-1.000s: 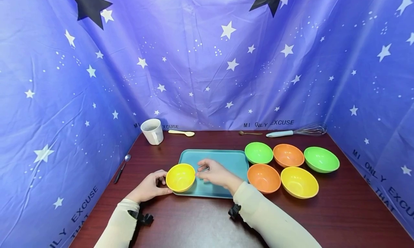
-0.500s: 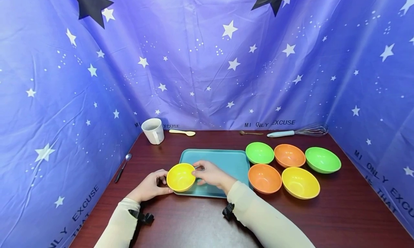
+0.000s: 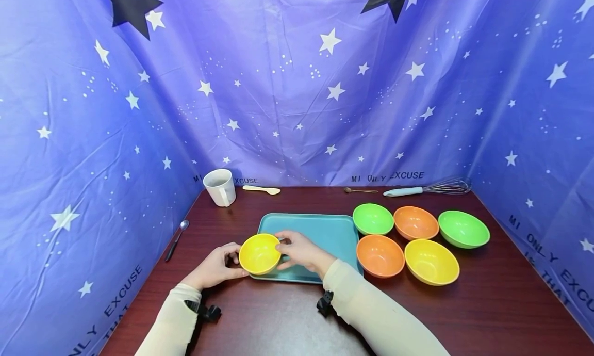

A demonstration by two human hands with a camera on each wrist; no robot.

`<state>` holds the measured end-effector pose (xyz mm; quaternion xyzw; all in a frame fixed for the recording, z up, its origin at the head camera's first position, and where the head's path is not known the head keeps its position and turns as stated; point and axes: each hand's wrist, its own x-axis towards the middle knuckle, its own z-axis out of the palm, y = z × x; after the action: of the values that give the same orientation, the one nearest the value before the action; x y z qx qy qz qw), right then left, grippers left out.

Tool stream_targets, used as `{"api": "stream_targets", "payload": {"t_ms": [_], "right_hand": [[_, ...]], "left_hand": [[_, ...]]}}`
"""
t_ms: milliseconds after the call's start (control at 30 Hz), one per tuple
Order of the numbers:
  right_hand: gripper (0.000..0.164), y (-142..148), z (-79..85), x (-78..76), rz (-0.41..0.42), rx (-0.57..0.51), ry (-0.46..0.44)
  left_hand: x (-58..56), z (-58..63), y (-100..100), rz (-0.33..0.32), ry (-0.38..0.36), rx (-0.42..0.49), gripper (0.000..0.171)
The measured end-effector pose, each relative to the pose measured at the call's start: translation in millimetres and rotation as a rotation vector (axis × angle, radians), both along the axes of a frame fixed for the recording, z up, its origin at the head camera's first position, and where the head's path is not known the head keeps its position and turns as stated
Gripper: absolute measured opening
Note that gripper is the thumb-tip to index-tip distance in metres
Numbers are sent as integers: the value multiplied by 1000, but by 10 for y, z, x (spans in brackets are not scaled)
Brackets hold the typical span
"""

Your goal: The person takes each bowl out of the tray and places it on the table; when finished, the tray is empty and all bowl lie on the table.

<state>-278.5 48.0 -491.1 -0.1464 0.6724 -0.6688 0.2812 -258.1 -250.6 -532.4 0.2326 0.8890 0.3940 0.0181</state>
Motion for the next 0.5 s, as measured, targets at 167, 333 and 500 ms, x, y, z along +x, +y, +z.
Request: {"api": "stream_targets", "payload": {"t_ms": [167,333,500], "right_hand": [[43,3,3,3,-5,-10,-2],[42,13,5,12,-22,-4,15],[42,31,36,38,-47,3,35]], "left_hand": [[0,3,-10,-9,13,4,43],[3,7,-9,-24,24,21,44],[8,0,-13,-28,27,24,43]]}}
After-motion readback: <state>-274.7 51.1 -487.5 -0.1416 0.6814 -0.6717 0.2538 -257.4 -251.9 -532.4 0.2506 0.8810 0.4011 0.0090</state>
